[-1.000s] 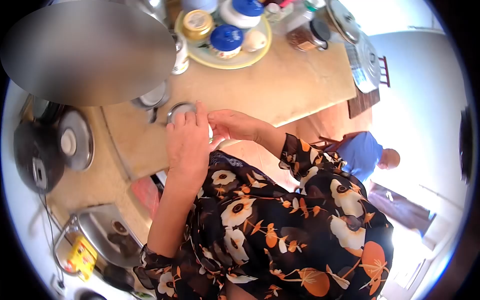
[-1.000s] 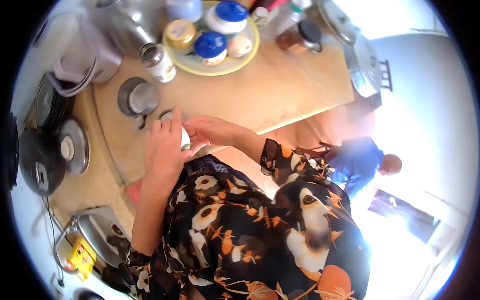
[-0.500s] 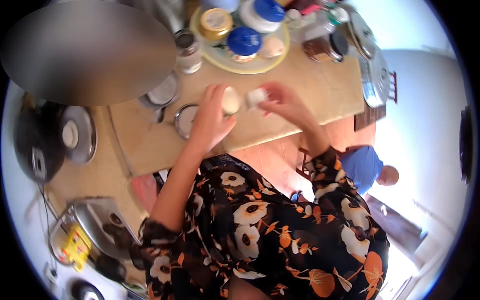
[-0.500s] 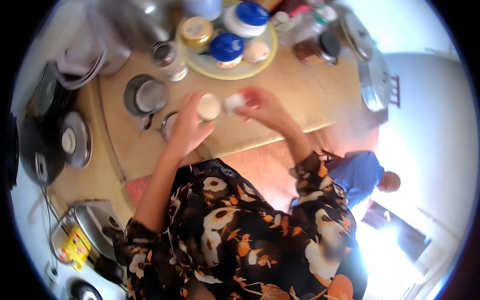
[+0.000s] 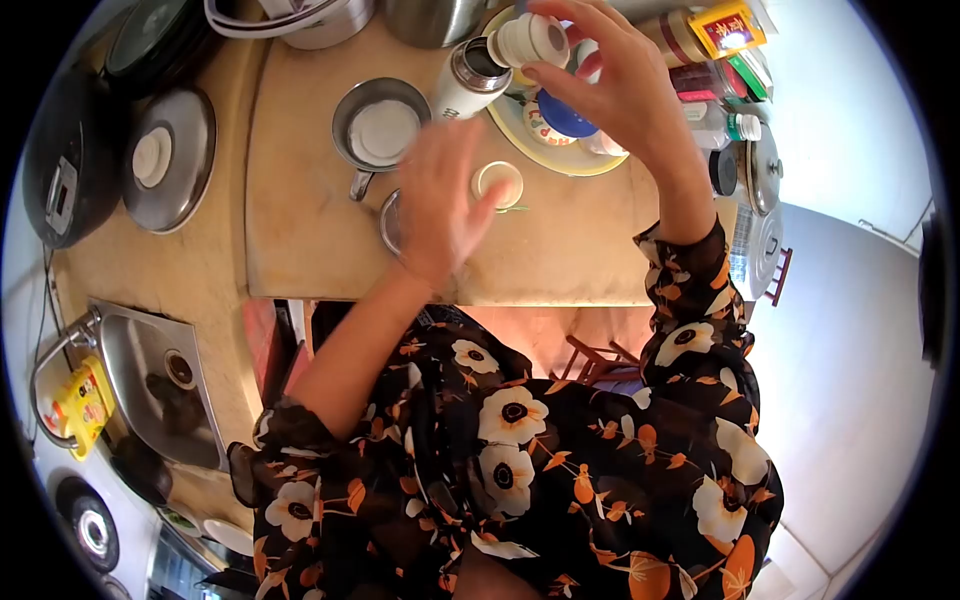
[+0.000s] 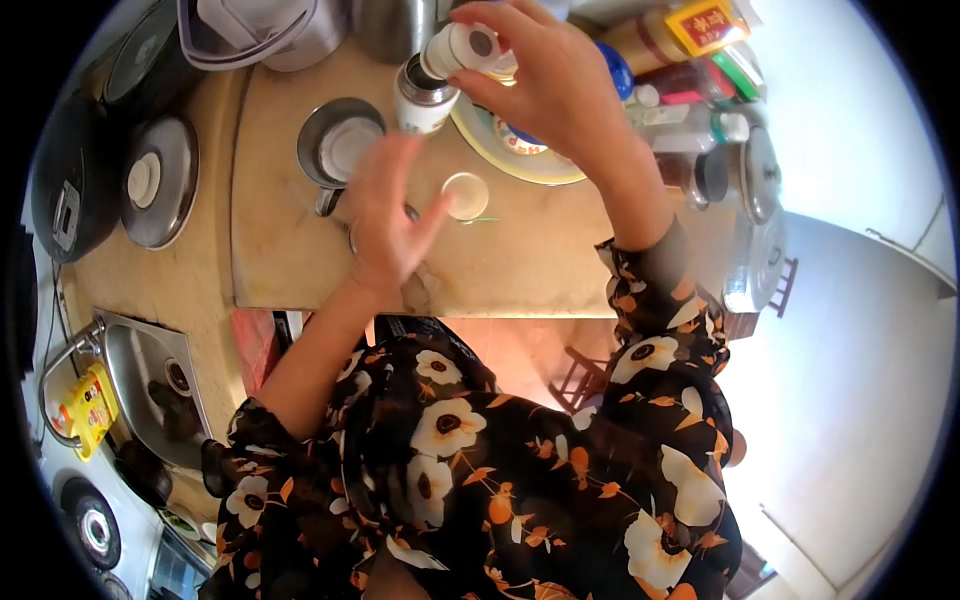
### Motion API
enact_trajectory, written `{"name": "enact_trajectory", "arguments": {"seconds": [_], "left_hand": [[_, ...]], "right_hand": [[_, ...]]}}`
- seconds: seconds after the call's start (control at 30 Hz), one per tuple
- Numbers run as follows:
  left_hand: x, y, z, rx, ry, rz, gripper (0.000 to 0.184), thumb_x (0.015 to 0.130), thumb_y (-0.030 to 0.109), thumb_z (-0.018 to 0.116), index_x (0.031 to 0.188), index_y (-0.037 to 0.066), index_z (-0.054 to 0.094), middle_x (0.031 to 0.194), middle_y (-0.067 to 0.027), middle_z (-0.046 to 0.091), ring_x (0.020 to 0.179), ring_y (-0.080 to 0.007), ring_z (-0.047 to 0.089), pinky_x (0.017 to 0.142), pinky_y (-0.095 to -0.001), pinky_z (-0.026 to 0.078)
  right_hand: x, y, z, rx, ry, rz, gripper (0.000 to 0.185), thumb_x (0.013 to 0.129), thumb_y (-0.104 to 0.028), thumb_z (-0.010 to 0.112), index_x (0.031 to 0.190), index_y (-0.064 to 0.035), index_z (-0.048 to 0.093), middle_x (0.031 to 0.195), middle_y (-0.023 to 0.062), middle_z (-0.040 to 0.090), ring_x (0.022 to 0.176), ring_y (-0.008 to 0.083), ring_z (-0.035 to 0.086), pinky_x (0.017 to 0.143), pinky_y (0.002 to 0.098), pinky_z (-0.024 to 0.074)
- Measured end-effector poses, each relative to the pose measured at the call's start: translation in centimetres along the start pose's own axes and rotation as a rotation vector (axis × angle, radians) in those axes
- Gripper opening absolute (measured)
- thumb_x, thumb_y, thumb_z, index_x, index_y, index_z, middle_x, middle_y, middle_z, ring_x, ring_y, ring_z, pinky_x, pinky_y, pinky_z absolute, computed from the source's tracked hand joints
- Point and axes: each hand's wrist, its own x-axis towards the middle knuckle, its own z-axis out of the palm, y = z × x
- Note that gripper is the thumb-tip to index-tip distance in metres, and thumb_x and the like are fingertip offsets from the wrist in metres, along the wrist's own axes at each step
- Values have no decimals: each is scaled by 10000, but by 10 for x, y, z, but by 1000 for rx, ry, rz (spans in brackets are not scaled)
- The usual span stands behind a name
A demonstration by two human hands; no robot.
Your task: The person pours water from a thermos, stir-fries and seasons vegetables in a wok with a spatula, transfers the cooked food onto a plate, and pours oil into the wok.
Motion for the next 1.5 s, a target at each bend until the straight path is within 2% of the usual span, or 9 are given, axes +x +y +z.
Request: {"name": "enact_trajectory", "arguments": {"seconds": [0.1, 0.6, 0.83, 0.9, 0.97, 1.13, 1.33, 1.4, 1.5], "left_hand": [[50, -16, -13, 2, 230, -151, 839, 653, 278, 789, 1319, -15, 372, 1250, -184, 483, 1212, -347, 403, 1019, -467, 308], [84, -54, 3, -70, -33, -186, 776, 605, 317, 803, 1272, 85, 479, 1143, -92, 570, 1082, -291, 506, 982, -410, 355], [85, -49, 2, -145, -52, -239, 726, 623, 284, 792, 1229, 40, 475, 1082, -114, 604, 1100, -262, 527, 1110, -455, 206], [85, -49, 2, -155, -62, -257, 709, 629, 279, 790, 1221, 43, 479, 1079, -112, 606, 1084, -262, 540, 1112, -460, 205], [84, -51, 3, -135, -42, -249, 706, 623, 272, 787, 1231, 65, 493, 1068, -88, 628, 1020, -297, 520, 916, -392, 414], [84, -50, 2, -133, -34, -238, 697, 625, 265, 786, 1226, 63, 496, 1065, -88, 628, 1012, -298, 513, 888, -399, 433], [85, -48, -1, -119, -68, -263, 682, 629, 261, 783, 1216, 61, 500, 1058, -84, 630, 1025, -293, 510, 884, -398, 435], [85, -50, 0, -120, -80, -271, 673, 629, 260, 782, 1208, 58, 504, 1057, -84, 631, 1029, -292, 509, 880, -396, 436], [84, -52, 3, -142, -60, -230, 672, 625, 263, 783, 1201, 54, 506, 1048, -84, 633, 1017, -293, 517, 893, -397, 426]], "right_hand": [[17, -8, 3, -58, -183, 63, 439, 738, -219, 707, 1136, -104, 562, 923, 118, 595, 843, 316, 594, 711, 383, 477], [37, -2, 18, -241, -364, -132, 391, 776, -267, 668, 1088, -59, 558, 874, 136, 618, 771, 321, 615, 685, 400, 487], [33, 17, 34, -231, -298, -141, 422, 737, -335, 716, 1049, -72, 610, 931, 94, 635, 846, 294, 621, 693, 412, 473], [39, 11, 37, -489, -441, 23, 440, 734, -360, 708, 1053, -74, 608, 914, 85, 633, 853, 290, 618, 704, 407, 471], [34, 12, 36, -476, -337, -96, 425, 736, -393, 696, 1001, -70, 616, 877, 86, 639, 824, 294, 621, 685, 410, 470], [34, 24, 40, -263, -201, -336, 441, 729, -475, 676, 875, -63, 621, 801, 88, 645, 765, 302, 624, 661, 399, 470], [39, 7, 43, -625, -529, 186, 527, 714, -416, 704, 1091, -73, 571, 921, 96, 645, 882, 279, 617, 700, 379, 475], [33, 25, 42, -444, -116, -400, 583, 737, -488, 666, 1137, -84, 537, 732, 100, 659, 713, 296, 640, 609, 408, 477], [33, 35, 46, -309, -123, -447, 618, 740, -507, 657, 1182, -100, 510, 742, 107, 656, 712, 304, 641, 621, 419, 478]]}}
